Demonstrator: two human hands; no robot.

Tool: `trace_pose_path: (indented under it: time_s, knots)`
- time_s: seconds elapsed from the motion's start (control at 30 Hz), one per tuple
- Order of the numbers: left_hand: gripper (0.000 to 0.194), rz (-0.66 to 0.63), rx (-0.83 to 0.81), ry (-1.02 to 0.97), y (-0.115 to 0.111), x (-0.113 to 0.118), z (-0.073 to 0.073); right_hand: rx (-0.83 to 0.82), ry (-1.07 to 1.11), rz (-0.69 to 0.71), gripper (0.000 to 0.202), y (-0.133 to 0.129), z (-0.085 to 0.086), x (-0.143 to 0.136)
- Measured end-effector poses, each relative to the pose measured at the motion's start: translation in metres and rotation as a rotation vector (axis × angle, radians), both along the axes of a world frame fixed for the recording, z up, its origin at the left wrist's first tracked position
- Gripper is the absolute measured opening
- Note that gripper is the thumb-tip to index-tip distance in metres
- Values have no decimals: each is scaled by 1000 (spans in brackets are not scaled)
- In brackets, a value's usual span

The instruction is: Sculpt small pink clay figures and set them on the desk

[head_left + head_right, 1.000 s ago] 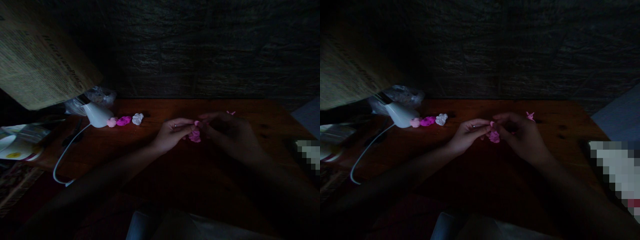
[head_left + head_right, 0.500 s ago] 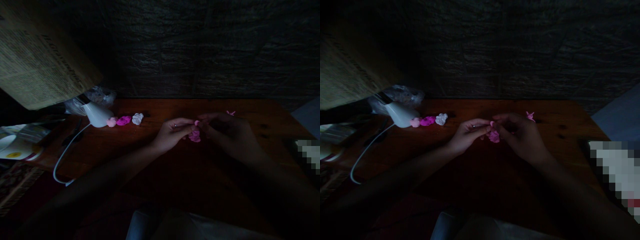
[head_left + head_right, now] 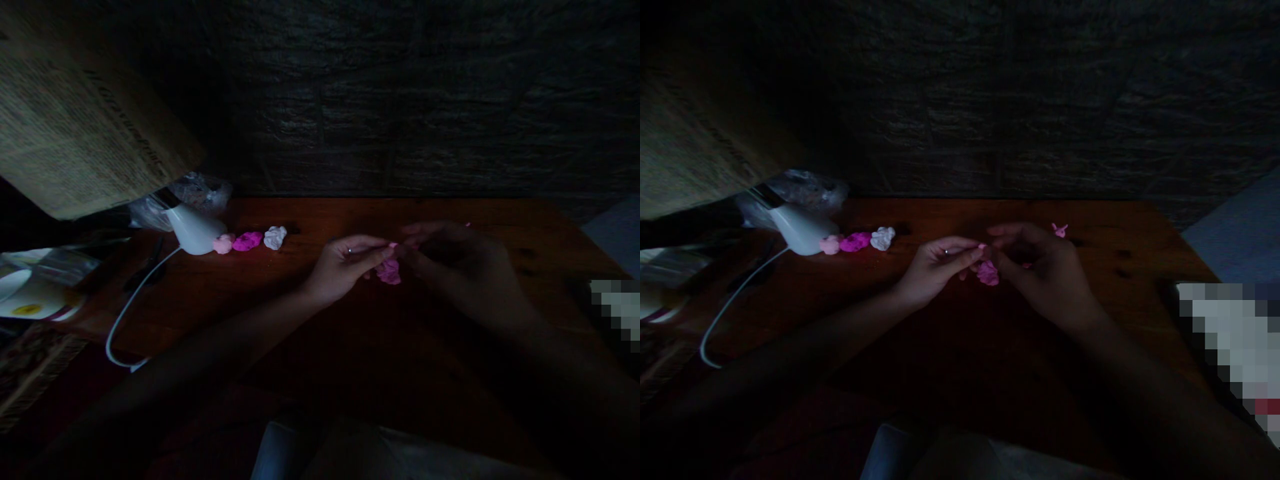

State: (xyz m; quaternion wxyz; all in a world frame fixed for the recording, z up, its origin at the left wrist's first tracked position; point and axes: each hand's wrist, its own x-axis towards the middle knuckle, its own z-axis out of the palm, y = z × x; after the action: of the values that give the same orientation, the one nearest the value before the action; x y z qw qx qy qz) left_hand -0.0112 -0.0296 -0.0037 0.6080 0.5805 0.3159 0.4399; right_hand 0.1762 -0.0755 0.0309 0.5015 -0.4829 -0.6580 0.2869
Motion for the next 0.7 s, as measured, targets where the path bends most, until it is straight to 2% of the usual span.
trace_pose_path:
  time_s: [0.5,0.7]
  knots:
    - [30,32,7,-3,-3,0,6,-31,68,10,33,0,1,-1]
    - [28,87,42,15,-4,0,9,-58,41,-19,24,0,0,-3]
